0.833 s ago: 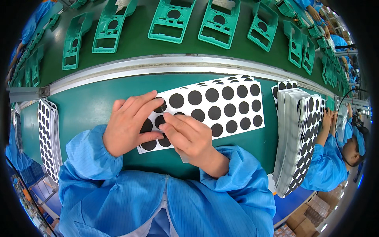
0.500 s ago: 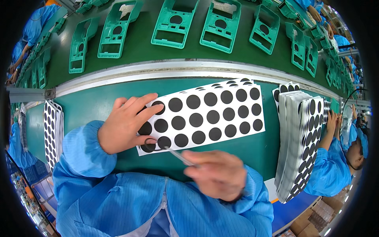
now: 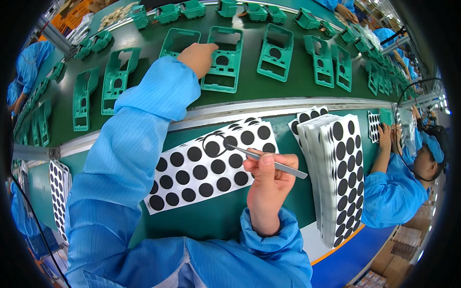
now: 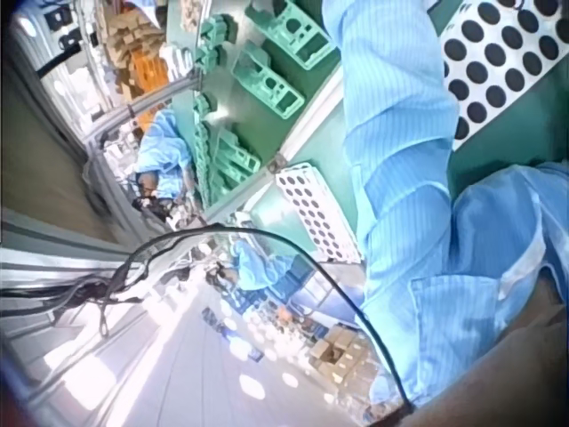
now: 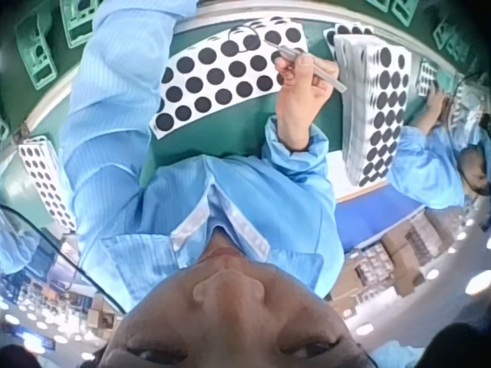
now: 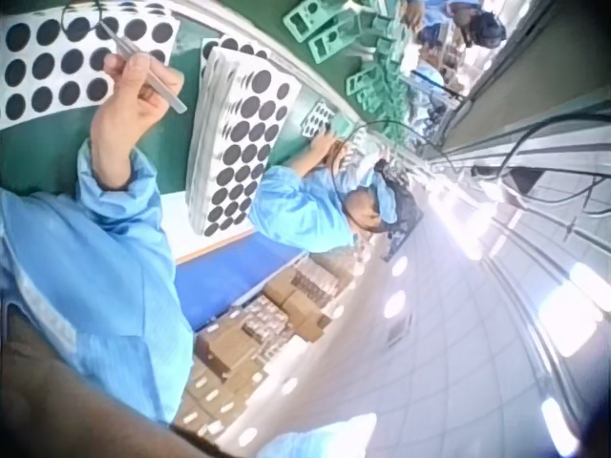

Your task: The person applies circular stickers to plastic housings using tweezers.

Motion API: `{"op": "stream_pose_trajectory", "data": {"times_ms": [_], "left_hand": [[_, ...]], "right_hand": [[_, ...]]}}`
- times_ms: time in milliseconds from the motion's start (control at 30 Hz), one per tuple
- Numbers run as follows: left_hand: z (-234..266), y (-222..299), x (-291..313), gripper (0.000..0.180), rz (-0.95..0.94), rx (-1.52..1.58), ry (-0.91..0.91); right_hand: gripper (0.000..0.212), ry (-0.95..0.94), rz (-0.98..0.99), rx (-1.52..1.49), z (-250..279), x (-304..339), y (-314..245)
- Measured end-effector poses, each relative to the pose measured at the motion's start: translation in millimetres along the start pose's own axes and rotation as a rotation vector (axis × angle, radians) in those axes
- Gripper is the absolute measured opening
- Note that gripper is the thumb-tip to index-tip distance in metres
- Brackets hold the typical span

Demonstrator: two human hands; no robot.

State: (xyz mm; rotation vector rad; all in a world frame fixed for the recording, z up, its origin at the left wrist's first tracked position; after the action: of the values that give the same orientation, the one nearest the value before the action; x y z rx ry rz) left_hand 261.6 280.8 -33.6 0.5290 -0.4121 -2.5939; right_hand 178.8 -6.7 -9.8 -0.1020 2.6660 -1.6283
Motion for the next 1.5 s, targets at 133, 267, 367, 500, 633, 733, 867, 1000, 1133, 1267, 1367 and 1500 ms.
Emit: {"op": "stream_pose_trajectory", "data": {"times_ms": [133, 267, 367, 500, 633, 733, 867, 1000, 1133, 1267, 1367, 1500], "left_hand": [[10.5, 7.0, 15.6, 0.036, 0.111, 0.324, -0.123], [69.4, 15.8, 73.0, 0.034, 0.163, 0.596, -0.155], [105.4, 2.3, 134.4, 0.033, 0.243, 0.636, -0.157], [137.2, -17.7, 214.7, 0.034, 0.286, 0.588, -0.082], [134.7, -35.6, 263.6, 0.032, 0.337, 0.532, -0.005], [126.8, -44.4, 278.7, 0.031, 0.306, 0.467, -0.017], [137.5, -40.3, 288.9, 0.036, 0.199, 0.355, 0.09], [150.3, -12.9, 301.0, 0.04, -0.208, 0.165, 0.233], [141.4, -11.9, 309.0, 0.041, -0.232, 0.147, 0.227], [139.3, -10.7, 307.6, 0.041, -0.23, 0.148, 0.215], [138.6, -10.1, 308.2, 0.041, -0.228, 0.16, 0.216], [139.7, -10.0, 307.7, 0.039, -0.22, 0.176, 0.227]], "right_hand": [[0.015, 0.01, -0.055, -0.078, 3.6, -2.8, 3.7], [0.015, 0.021, -0.066, -0.149, 8.4, -1.2, -1.1], [0.015, -0.022, -0.115, -0.171, 0.1, 8.5, 4.6], [0.017, -0.168, -0.138, -0.092, -24.4, 35.4, 14.4], [0.021, -0.254, -0.092, 0.011, -38.6, 62.4, 24.8], [0.024, -0.384, 0.084, 0.117, -52.8, 85.6, 24.8], [0.027, -0.458, 0.23, 0.176, -58.2, 101.3, 33.3], [0.029, -0.519, 0.274, 0.229, -59.8, 108.8, 41.2], [0.032, -0.546, 0.341, 0.284, -59.5, 112.2, 44.5], [0.034, -0.614, 0.38, 0.32, -65.6, 115.7, 41.4], [0.036, -0.641, 0.393, 0.333, -66.7, 117.4, 42.7], [0.037, -0.64, 0.38, 0.335, -66.0, 117.2, 43.7]]}}
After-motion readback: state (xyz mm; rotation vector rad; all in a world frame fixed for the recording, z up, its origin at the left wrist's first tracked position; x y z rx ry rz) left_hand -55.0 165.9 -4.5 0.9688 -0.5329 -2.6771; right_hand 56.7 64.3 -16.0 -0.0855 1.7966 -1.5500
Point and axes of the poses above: each hand's wrist, its own x-axis away from the middle knuckle, its own z-axis out of the back of the hand, y = z × x, the point moved 10 cm from there along -x, towards the middle knuckle, and after that the axes turned 14 degrees about y, right-handed, at the moved point
